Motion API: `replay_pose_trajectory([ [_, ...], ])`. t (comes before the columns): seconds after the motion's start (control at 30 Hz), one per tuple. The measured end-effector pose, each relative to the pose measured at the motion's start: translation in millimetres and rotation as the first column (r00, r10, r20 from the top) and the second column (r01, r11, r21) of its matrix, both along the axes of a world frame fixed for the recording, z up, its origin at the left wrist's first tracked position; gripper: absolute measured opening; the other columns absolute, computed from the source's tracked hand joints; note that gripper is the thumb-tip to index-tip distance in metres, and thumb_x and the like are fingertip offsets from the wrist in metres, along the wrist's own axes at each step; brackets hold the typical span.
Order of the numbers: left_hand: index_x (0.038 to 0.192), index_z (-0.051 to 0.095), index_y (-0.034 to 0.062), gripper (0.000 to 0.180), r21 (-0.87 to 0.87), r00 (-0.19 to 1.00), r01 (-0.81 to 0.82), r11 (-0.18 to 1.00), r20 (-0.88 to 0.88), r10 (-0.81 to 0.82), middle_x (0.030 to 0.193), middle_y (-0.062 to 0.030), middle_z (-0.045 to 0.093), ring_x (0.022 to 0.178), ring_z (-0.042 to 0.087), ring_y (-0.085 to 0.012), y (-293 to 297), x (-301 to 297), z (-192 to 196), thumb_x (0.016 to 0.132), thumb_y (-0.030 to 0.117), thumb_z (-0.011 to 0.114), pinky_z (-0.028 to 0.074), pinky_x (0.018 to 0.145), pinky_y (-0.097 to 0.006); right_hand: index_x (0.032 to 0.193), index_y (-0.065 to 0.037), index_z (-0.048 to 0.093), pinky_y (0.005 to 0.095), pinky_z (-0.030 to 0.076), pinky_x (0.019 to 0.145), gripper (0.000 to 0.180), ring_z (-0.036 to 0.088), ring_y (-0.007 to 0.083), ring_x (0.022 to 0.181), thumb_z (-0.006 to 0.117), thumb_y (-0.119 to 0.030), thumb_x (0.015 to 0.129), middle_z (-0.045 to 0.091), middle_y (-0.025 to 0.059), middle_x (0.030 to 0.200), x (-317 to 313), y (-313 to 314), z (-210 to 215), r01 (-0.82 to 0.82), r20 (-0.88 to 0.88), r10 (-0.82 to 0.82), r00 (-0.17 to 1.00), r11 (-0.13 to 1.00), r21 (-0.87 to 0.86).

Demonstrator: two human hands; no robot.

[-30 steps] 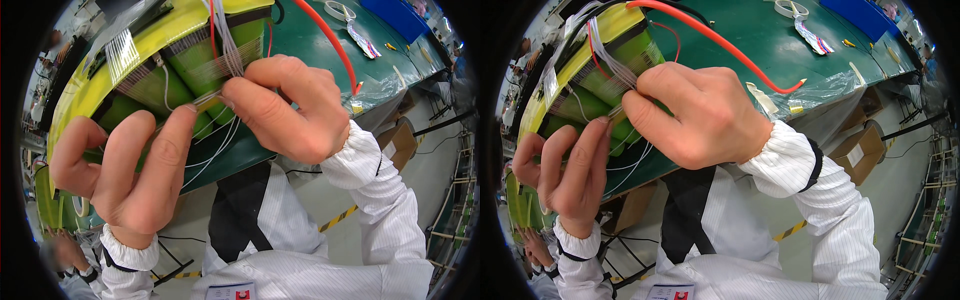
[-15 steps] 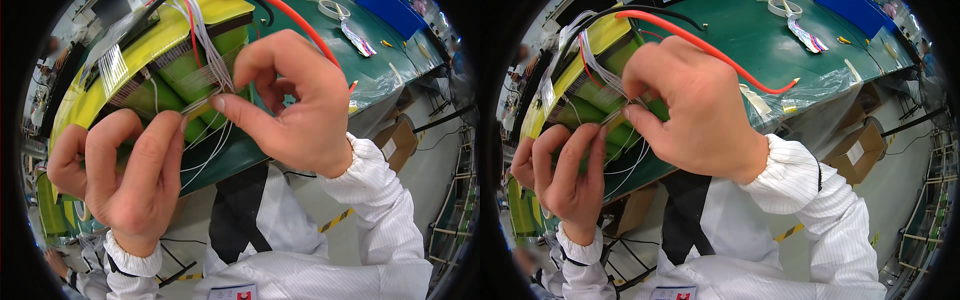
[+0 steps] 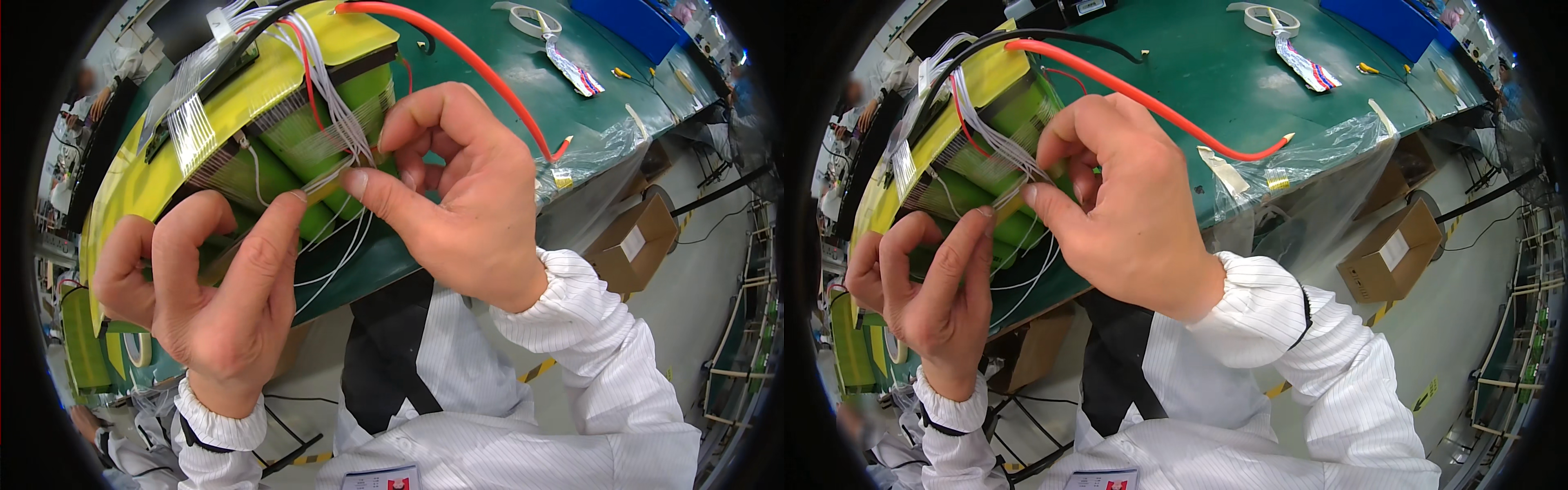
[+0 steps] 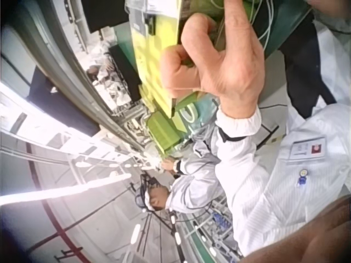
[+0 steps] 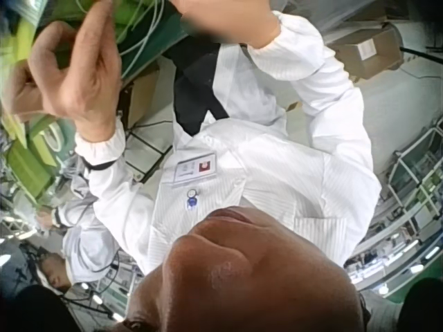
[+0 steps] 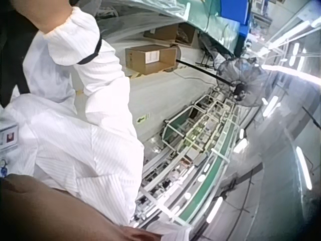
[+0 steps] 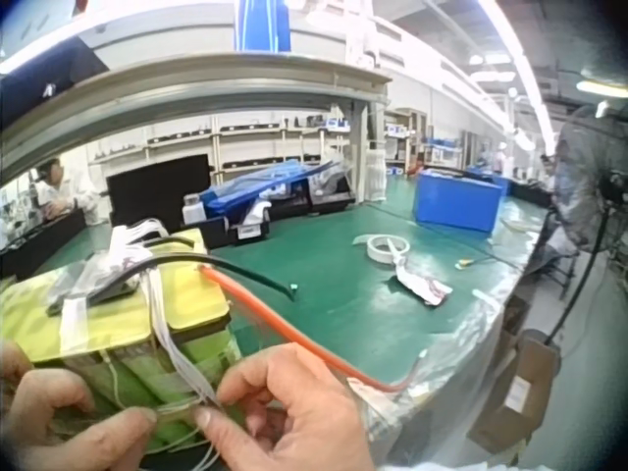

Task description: The person organizes and secures white wires on a green battery pack using clear adhesive tape. They carefully align the wires along the length of the battery cells and wrap the tape around the bundle to hold them in place.

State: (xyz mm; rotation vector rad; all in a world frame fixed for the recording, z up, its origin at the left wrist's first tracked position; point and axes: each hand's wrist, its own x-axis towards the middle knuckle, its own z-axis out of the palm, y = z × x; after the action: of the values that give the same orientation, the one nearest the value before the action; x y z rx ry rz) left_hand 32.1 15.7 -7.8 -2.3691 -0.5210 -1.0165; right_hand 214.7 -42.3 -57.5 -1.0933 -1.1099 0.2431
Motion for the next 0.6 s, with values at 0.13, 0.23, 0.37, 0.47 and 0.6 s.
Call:
replay_pose_trajectory([
  [0.13,0.095,0.082,0.0220,0.028,0.025,1.000,0.006,1.000,-0.014,-0.006,0.094,0.0042,0.059,0.100,0.045,-0.0231,0.5,-2.4,2.9,0.069,0.013,0.089,0.037,0.089,-0.032,0.088,-0.004,0.061,0.0283,0.042,0.053,0.024,0.048,0.0121,0.061,0.076,0.005,0.072,0.052,0.0049,0.082,-3.0,2.0,-3.2,-0.001,-0.029,0.002,1.000,1.000,0.024],
  [0.23,0.095,0.082,0.0223,0.029,0.029,1.000,0.025,0.999,-0.014,-0.025,0.094,0.0041,0.059,0.099,0.045,-0.0229,3.0,-1.2,-0.6,0.069,0.013,0.089,0.037,0.088,-0.032,0.088,-0.004,0.062,0.0279,0.041,0.053,0.023,0.048,0.0119,0.061,0.076,0.005,0.072,0.052,0.0050,0.082,-1.3,1.4,-3.9,0.018,0.012,-0.018,1.000,1.000,0.015],
  [0.37,0.096,0.082,0.0233,0.029,0.066,0.999,0.018,0.998,-0.030,-0.016,0.096,0.0041,0.059,0.099,0.045,-0.0229,3.3,-3.5,-1.5,0.069,0.014,0.088,0.036,0.088,-0.032,0.091,-0.002,0.061,0.0237,0.042,0.061,0.023,0.048,0.0088,0.070,0.077,0.007,0.077,0.053,0.0032,0.092,-3.8,-3.4,0.9,0.000,0.038,0.002,0.999,0.999,-0.036],
  [0.47,0.097,0.082,0.0241,0.029,0.077,0.999,0.013,0.997,-0.042,-0.009,0.096,0.0040,0.059,0.099,0.045,-0.0231,2.4,-3.1,-1.2,0.070,0.014,0.088,0.036,0.088,-0.032,0.087,-0.003,0.063,0.0273,0.041,0.052,0.020,0.048,0.0118,0.061,0.074,0.006,0.073,0.052,0.0051,0.086,-6.4,1.1,-3.4,0.048,0.015,-0.049,0.999,0.998,0.036],
  [0.6,0.095,0.083,0.0267,0.035,0.073,0.999,0.002,0.997,-0.046,0.001,0.099,0.0046,0.059,0.100,0.042,-0.0251,6.1,-4.6,-6.2,0.062,0.016,0.080,0.035,0.083,-0.033,0.089,-0.002,0.063,0.0230,0.044,0.057,0.020,0.051,0.0087,0.068,0.077,0.006,0.077,0.053,0.0046,0.094,-5.3,-4.6,-5.7,0.046,0.074,-0.045,0.996,0.999,-0.014],
])
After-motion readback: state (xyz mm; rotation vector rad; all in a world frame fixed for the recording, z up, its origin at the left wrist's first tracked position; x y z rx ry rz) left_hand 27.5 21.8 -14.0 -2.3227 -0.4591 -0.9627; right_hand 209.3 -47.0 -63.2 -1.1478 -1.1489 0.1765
